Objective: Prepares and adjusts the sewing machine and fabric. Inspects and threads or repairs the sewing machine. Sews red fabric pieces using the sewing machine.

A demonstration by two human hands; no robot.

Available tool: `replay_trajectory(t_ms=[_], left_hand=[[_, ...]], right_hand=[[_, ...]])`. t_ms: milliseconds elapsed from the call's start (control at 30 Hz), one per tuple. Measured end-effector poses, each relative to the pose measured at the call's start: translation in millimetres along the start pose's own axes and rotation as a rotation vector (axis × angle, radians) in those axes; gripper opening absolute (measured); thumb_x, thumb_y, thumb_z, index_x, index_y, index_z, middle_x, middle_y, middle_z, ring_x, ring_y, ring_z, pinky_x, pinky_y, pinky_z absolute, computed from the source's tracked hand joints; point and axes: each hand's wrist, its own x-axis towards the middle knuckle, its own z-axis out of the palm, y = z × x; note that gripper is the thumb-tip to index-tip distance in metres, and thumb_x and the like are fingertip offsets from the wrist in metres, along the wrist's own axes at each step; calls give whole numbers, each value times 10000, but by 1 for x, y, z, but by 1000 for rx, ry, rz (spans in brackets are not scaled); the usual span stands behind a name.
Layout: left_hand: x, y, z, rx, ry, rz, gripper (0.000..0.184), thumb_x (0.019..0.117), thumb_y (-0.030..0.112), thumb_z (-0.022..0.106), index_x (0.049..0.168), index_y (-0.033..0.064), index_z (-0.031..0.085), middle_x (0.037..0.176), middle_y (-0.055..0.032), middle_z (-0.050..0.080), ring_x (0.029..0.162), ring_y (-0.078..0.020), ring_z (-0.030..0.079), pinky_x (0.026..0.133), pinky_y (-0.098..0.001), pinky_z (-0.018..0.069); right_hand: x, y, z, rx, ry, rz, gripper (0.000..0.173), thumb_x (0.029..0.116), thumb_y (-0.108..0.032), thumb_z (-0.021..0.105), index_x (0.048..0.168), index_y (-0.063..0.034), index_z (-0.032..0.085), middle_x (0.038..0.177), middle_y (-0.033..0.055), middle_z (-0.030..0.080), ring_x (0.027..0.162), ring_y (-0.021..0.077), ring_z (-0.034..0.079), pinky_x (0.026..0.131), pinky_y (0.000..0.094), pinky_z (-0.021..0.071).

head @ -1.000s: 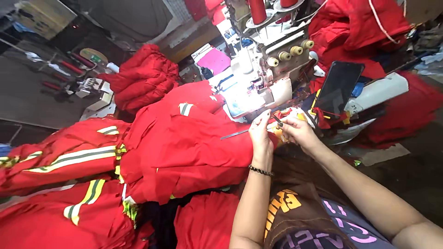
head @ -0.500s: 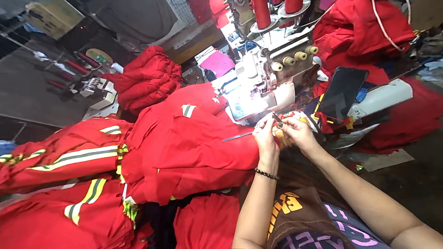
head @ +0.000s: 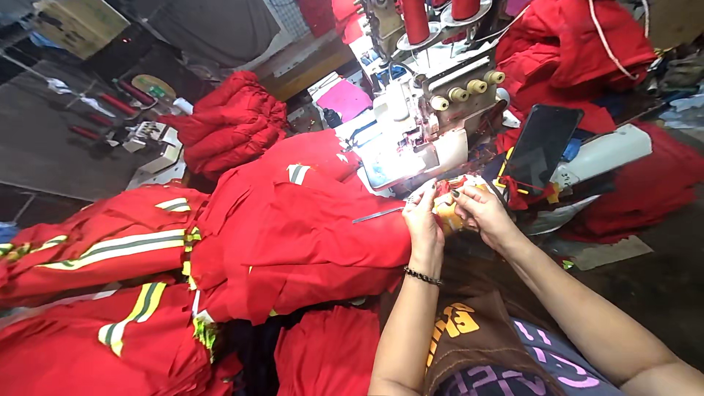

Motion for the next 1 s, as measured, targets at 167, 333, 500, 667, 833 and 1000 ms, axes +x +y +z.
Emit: replay_trajectory(t_ms=[167, 333, 500, 667, 833, 1000], left_hand=[[6, 0, -11, -67, -8, -114, 154, 979, -8, 611, 1093, -27, 712, 970, -119, 743, 837, -173, 707, 792, -317, 582], [5, 1, -23, -110, -69, -123, 159, 995, 31, 604, 1105, 6, 717, 976, -89, 746, 808, -127, 704, 745, -261, 584], [-2, 2, -31, -78, -76, -94, 149, 993, 54, 625, 1101, 28, 724, 991, -71, 748, 813, -104, 702, 736, -236, 579], [-14, 4, -33, -23, -115, -43, 109, 981, 73, 657, 1033, 46, 749, 1010, -79, 752, 843, -106, 697, 734, -243, 568], [-23, 10, -31, 31, -171, 2, 98, 965, 68, 672, 1002, 20, 748, 981, -97, 741, 888, -152, 689, 824, -313, 568], [-30, 33, -32, 61, -226, 137, 104, 938, -2, 687, 1010, -7, 761, 972, -107, 752, 914, -143, 700, 848, -314, 571]], right_hand=[[-28, 1, -34, -249, -30, 41, 288, 1027, -180, 576, 1274, -31, 573, 791, -1, 599, 540, 24, 487, 480, 178, 409], [-60, 18, -79, -873, -169, 196, 491, 1037, -48, 487, 1524, -49, 423, 1335, 228, 561, 998, 305, 662, 859, 454, 567], [-69, 33, -67, -1285, -159, 223, 428, 1001, 46, 521, 1421, -23, 565, 1314, 283, 604, 1173, 467, 626, 995, 612, 496], [-51, 46, -35, -1436, -143, 183, 279, 1027, 34, 467, 1271, 53, 602, 1219, 283, 624, 1060, 465, 667, 870, 600, 546], [-43, 70, -31, -1376, -205, 8, 211, 1020, -16, 550, 1188, 84, 629, 1206, 299, 632, 1062, 474, 669, 892, 612, 548], [-42, 29, -11, -1267, -73, -475, 199, 1018, -50, 553, 1085, 1, 734, 1011, 208, 732, 917, 388, 734, 772, 572, 596]])
